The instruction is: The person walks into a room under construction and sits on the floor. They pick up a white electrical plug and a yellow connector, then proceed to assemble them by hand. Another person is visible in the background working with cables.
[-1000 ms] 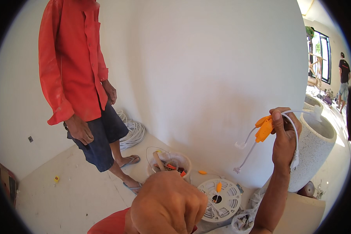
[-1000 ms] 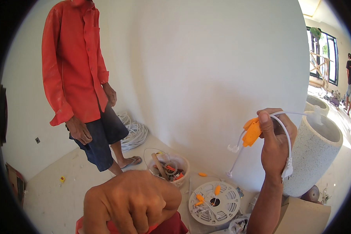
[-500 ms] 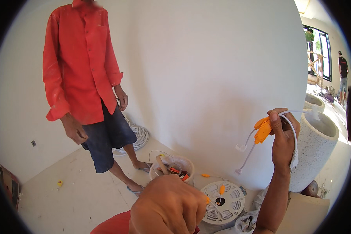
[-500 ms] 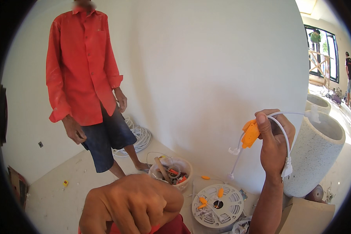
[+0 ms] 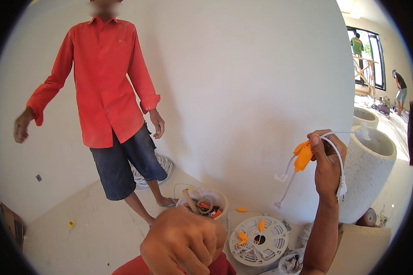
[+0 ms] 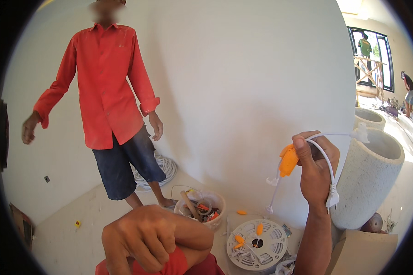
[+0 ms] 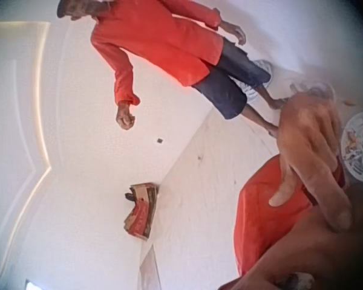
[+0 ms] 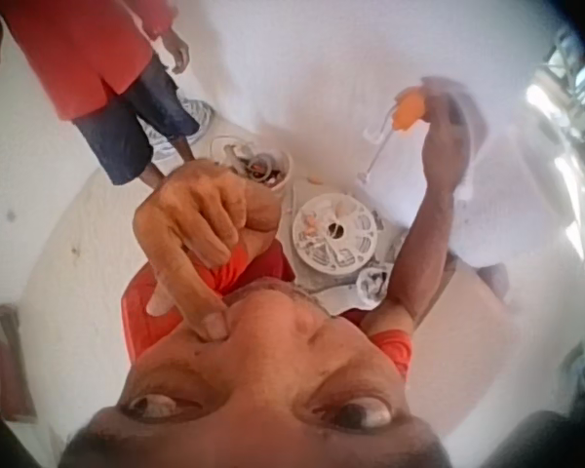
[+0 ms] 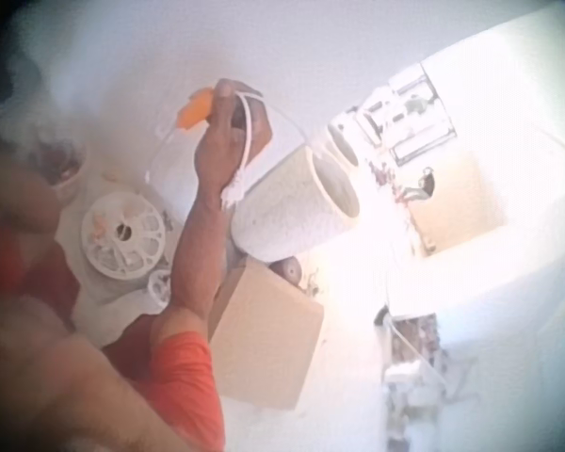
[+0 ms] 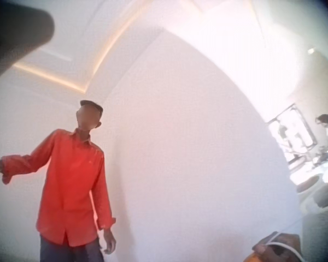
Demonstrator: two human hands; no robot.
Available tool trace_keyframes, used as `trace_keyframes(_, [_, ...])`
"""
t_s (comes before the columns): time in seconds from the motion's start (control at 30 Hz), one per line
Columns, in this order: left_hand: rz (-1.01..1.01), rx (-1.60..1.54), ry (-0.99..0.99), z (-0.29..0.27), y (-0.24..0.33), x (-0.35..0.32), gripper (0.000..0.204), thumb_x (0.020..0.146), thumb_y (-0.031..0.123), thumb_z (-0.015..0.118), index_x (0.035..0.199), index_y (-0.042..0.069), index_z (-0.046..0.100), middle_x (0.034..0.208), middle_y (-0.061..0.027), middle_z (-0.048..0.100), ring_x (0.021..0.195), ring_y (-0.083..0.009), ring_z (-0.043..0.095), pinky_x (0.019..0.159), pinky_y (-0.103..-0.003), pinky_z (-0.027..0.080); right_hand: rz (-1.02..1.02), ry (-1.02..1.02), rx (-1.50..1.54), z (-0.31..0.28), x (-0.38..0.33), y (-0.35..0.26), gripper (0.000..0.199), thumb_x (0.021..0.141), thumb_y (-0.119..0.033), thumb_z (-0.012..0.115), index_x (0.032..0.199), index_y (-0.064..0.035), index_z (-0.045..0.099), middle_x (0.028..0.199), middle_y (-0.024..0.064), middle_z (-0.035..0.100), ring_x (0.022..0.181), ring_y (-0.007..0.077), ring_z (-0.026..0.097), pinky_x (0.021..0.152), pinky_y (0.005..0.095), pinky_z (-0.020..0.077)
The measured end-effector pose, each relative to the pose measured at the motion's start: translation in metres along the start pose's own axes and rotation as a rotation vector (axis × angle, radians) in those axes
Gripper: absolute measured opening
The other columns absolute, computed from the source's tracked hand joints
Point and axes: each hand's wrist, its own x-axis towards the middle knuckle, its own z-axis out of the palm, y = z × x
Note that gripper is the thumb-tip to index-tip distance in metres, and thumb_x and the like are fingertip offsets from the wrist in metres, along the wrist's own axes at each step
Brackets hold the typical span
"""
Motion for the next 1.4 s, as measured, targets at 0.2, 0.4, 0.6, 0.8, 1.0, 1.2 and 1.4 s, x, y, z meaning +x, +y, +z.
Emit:
trace_keyframes(0.2, [-0.178,0.017,-0.259,-0.017,0.004,0.01,0.039,0.102,0.04,0.065,0.11,0.005,0.079,0.05,0.0014,0.049,0.036,-0.0027,0.035,0.036,-0.022,0.021,0.014,-0.001,-0.004,-0.005,0.0,0.003,0.037,0.1,-0.034,0.07,0.094,0.002,0.07,0.073,0.0053,0.065,0.065,0.0103,0.057,0.061,0.025,0.0456])
trace_keyframes(0.4, [-0.284,0.046,-0.374,-0.019,0.015,0.019,0.039,0.099,0.039,0.07,0.114,0.003,0.076,0.056,-0.0024,0.052,0.039,-0.0071,0.039,0.037,-0.023,0.025,0.007,-0.068,-0.021,0.003,0.003,-0.003,0.043,0.101,-0.042,0.066,0.098,0.0003,0.068,0.078,0.0051,0.064,0.071,0.0116,0.057,0.065,0.0265,0.0459])
trace_keyframes(0.6, [-0.295,0.025,-0.381,-0.025,0.008,0.008,0.019,0.093,0.012,0.061,0.081,0.008,0.047,0.061,-0.0185,0.058,0.04,-0.0129,0.045,0.036,-0.026,0.029,0.014,-0.058,-0.082,-0.01,0.004,-0.001,0.044,0.101,-0.043,0.066,0.099,0.0007,0.068,0.08,0.0052,0.065,0.073,0.0116,0.057,0.066,0.0267,0.0457])
trace_keyframes(0.8, [-0.337,0.078,-0.376,-0.02,0.015,0.014,0.043,0.086,-0.01,0.054,0.057,0.011,0.03,0.063,-0.0263,0.062,0.04,-0.0142,0.046,0.037,-0.024,0.028,-0.012,0.017,-0.008,0.001,0.005,0.001,0.037,0.099,-0.035,0.071,0.094,0.0017,0.071,0.073,0.0054,0.065,0.065,0.0101,0.055,0.06,0.0249,0.0442])
trace_keyframes(1.0, [-0.259,0.038,-0.302,-0.01,0.001,0.012,0.044,0.095,0.038,0.074,0.113,-0.003,0.074,0.06,-0.0072,0.057,0.04,-0.01,0.047,0.036,-0.024,0.032,0.004,0.039,-0.051,-0.005,0.003,-0.002,0.041,0.099,-0.039,0.07,0.096,0.0025,0.071,0.075,0.0057,0.065,0.067,0.0113,0.057,0.062,0.0262,0.0459])
trace_keyframes(1.2, [-0.282,-0.172,-0.306,-0.023,-0.005,0.011,0.045,0.094,0.036,0.077,0.116,-0.003,0.074,0.057,-0.0051,0.055,0.039,-0.0083,0.046,0.035,-0.023,0.031,-0.008,0.014,-0.084,-0.006,0.003,-0.001,0.041,0.1,-0.038,0.069,0.096,0.0024,0.07,0.074,0.0061,0.064,0.067,0.0116,0.056,0.062,0.0265,0.0461])
trace_keyframes(1.4, [-0.233,-0.003,-0.285,-0.043,-0.002,-0.001,0.041,0.1,0.024,0.059,0.074,-0.008,0.06,0.058,-0.0128,0.06,0.039,-0.0137,0.051,0.035,-0.025,0.029,-0.001,-0.005,-0.054,-0.001,0.001,-0.003,0.042,0.1,-0.039,0.068,0.096,0.0028,0.069,0.074,0.0062,0.064,0.067,0.0117,0.057,0.062,0.0261,0.0465])
